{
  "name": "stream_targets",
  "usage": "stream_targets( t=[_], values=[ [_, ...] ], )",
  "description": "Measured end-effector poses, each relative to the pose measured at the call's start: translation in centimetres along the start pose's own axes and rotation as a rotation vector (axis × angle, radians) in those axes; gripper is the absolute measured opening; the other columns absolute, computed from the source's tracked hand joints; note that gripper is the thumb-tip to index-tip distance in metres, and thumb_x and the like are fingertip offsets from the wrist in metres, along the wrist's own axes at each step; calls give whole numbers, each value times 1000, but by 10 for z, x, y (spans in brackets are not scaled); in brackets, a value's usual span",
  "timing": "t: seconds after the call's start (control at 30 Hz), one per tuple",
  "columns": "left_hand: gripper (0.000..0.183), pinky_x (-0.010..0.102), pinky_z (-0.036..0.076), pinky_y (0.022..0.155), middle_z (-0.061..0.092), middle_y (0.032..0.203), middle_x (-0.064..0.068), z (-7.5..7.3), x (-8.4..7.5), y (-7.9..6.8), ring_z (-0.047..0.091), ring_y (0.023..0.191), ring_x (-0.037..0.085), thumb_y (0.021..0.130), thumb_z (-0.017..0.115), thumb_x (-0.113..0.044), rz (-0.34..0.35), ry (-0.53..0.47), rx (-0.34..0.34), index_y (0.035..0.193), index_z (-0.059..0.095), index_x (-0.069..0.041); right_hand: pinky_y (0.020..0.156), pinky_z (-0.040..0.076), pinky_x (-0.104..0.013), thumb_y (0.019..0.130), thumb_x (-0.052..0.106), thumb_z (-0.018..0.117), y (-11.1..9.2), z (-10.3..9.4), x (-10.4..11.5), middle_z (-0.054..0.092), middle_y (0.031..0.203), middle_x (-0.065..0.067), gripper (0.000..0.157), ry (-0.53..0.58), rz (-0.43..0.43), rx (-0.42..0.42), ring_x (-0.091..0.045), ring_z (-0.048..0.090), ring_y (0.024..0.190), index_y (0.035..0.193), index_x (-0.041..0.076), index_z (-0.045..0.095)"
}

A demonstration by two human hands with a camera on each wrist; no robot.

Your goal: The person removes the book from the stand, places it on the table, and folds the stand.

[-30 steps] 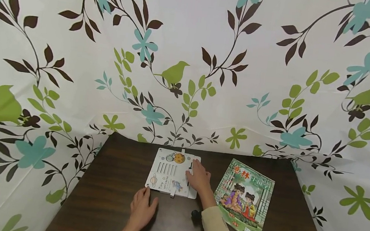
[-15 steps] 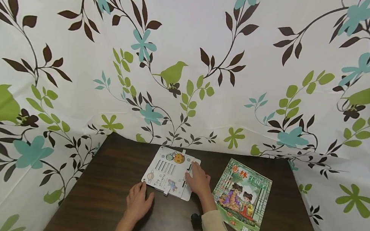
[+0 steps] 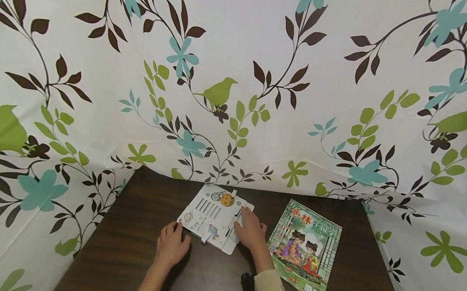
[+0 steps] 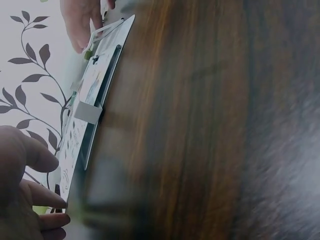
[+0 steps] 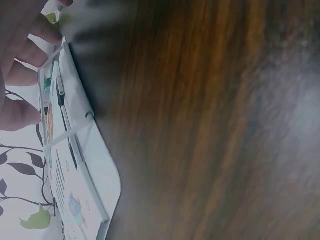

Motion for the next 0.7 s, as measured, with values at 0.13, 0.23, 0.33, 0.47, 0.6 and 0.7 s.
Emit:
stream_targets(
  t=[0.13,0.23,0.33,0.47,0.6,0.7],
  values=[
    [61,71,36,116,47,156,32,-1,0,4,39,148,51,97,63,-19,14,40,25,150,54,10,111,29,-80,108,32,61,-6,-1,1,42,170,-21,64,-17,-24,-9,-43,40,156,165,9,42],
    [61,70,35,117,48,156,32,1,0,9,40,148,51,96,63,-18,37,66,33,150,54,11,112,30,-78,108,32,62,-10,-1,0,41,171,-19,65,-14,-23,-17,-42,40,157,166,9,42],
    [61,69,36,117,49,155,32,1,-1,16,41,148,51,95,61,-16,70,96,29,148,54,12,113,30,-77,108,34,62,-13,1,-2,39,173,-16,67,-11,-20,-15,-39,38,159,167,10,40],
    [59,68,38,116,50,154,33,-1,-2,24,43,146,50,95,60,-15,115,140,18,147,55,13,113,30,-76,108,34,63,-19,1,-1,38,174,-14,68,-7,-27,-25,-39,37,159,167,11,40],
    [57,67,39,115,51,154,32,0,-1,33,45,145,49,98,59,-16,143,190,29,148,55,13,113,29,-76,108,33,64,-27,3,-1,39,174,-13,67,4,-30,-42,-40,37,159,167,12,41],
    [57,67,41,114,51,154,32,0,-1,42,46,145,49,99,61,-16,168,226,34,148,54,13,113,30,-76,107,33,65,-31,8,-1,38,174,-13,69,4,-38,-55,-41,37,159,168,12,39]
  ],
)
Point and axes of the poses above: each hand's wrist, its own y-axis towards the middle knuckle, its own z-axis out of the palm, x = y × z, the point moved 7 cm from there along y, towards the middle knuckle
